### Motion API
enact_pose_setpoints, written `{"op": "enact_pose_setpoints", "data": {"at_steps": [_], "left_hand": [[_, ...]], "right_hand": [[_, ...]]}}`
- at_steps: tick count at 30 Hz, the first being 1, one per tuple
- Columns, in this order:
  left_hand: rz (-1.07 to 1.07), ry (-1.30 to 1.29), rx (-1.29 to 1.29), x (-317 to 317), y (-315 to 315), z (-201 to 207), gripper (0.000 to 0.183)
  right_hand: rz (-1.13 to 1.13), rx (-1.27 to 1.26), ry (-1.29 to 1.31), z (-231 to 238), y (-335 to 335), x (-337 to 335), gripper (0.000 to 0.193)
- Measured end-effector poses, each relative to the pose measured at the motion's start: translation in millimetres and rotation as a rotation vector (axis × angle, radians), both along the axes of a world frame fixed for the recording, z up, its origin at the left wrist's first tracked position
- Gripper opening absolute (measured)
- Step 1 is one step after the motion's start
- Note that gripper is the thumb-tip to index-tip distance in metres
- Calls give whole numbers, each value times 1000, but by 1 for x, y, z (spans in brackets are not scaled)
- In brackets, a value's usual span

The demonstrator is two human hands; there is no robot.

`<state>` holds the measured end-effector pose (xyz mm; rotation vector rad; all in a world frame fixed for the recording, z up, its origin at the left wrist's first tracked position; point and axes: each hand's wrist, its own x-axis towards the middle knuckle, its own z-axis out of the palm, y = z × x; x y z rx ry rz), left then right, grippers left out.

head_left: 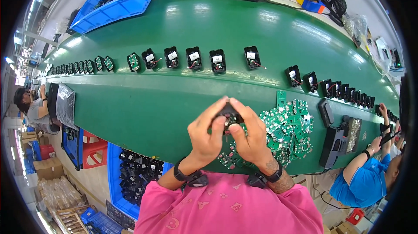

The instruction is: The person assembles electronic devices by picking up a black plastic housing and a green circuit board, fitting the board into the housing, and pressing them together. The person then places the assembled unit onto the conveyor belt and repeats the process.

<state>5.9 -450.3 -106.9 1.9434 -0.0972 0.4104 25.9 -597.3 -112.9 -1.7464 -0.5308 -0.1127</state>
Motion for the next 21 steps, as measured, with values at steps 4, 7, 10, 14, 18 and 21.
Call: {"op": "enact_pose_setpoints", "data": {"at_steps": [4,7,10,14,18,21], "left_hand": [[-11,293,-384,8,13,3,31],[-20,-11,-39,3,15,-1,29],[-64,-142,72,-3,16,-3,27],[-166,-279,178,-1,12,2,30],[-216,-372,185,1,10,-3,35],[-152,-212,213,0,8,-4,32]], "right_hand": [[120,15,262,5,-6,-1,77],[118,-55,148,5,-8,-2,76],[120,-9,19,-3,-13,1,72],[73,-3,-126,1,-15,2,65],[24,-10,-243,-4,-16,4,61],[2,-58,-117,-4,-14,2,56]]}}
